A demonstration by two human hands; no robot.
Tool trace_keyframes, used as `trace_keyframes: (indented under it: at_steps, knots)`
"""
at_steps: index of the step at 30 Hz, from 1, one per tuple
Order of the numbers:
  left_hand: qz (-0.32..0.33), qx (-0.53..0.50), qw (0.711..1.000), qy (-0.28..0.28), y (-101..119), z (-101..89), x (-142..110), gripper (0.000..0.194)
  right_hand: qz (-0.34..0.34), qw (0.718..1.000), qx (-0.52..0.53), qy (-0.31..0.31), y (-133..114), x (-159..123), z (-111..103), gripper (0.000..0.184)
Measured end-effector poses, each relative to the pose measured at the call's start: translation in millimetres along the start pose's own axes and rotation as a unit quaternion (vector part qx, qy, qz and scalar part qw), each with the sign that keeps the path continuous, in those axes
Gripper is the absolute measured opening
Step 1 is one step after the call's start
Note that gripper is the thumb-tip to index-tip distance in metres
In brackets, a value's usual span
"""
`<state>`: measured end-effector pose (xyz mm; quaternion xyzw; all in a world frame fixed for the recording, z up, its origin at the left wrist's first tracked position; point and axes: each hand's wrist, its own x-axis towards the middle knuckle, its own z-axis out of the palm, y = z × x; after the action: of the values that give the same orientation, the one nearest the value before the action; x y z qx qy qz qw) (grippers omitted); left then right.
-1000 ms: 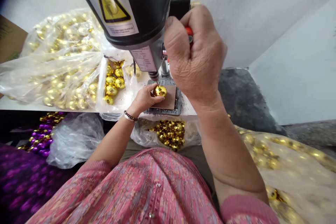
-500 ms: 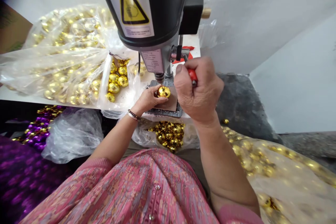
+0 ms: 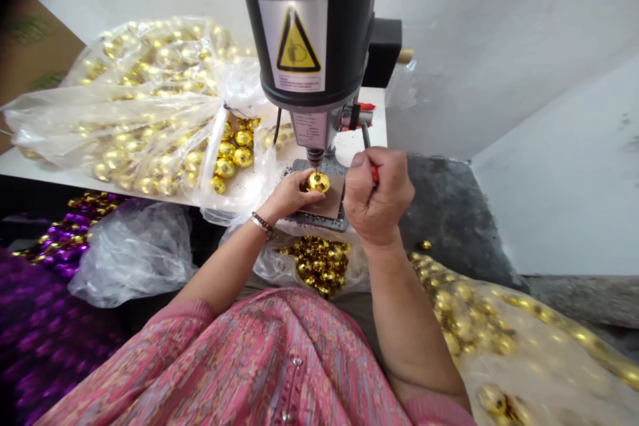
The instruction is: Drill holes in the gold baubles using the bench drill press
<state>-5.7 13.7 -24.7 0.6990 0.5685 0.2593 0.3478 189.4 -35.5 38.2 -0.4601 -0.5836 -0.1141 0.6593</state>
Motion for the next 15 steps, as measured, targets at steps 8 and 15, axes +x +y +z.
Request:
trace_keyframes:
  at_steps: [8, 15]
  knots:
    - [0.0, 0.018, 1.0, 0.004, 2, 0.3, -3, 0.06, -0.022, 0.999, 0.028, 0.023, 7, -15, 10, 0.039]
    - [-0.007, -0.017, 1.0, -0.017, 7, -3.5, -5, 0.046, -0.004, 0.999, 0.028, 0.026, -7, 17, 7, 0.053]
